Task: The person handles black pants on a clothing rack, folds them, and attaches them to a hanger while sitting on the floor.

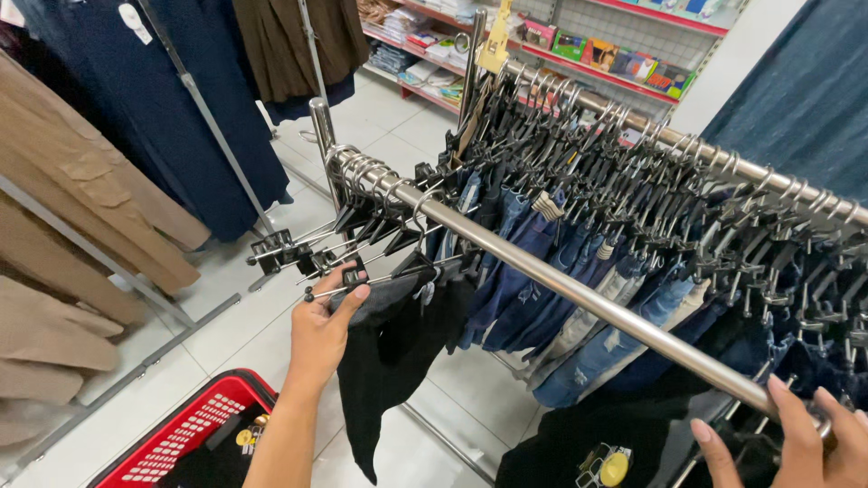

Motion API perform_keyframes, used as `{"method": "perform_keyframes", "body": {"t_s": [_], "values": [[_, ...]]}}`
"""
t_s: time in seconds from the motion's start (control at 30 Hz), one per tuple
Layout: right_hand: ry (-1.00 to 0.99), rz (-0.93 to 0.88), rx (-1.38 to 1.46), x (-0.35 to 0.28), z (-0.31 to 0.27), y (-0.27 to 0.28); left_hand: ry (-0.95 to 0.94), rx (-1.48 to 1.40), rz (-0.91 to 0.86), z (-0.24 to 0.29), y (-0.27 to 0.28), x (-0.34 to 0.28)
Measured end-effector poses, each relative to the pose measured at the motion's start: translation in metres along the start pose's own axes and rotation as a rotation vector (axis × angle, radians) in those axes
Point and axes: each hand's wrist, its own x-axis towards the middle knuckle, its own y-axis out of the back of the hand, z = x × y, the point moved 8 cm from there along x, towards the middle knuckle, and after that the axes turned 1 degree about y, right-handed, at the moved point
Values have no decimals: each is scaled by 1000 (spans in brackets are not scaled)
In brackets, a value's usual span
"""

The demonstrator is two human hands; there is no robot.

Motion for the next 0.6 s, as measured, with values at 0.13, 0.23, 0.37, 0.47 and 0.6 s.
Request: {"method": "perform_keyframes", "body": {"t_s": [0.13, 0.23, 0.37, 0.47, 0.6], "values": [[-25, 11, 24, 1, -3, 5, -38, -29, 1, 0, -4, 0], [23, 19, 4, 1, -4, 8, -48, 21, 46, -1, -3, -3], [-2, -3, 0, 0, -4, 11, 58, -76, 138, -7, -4, -9], [102, -3, -221, -7, 3, 7, 13, -43, 206, -9, -1, -11], [122, 10, -225, -5, 1, 10, 22, 1, 257, -26, 4, -3]]}}
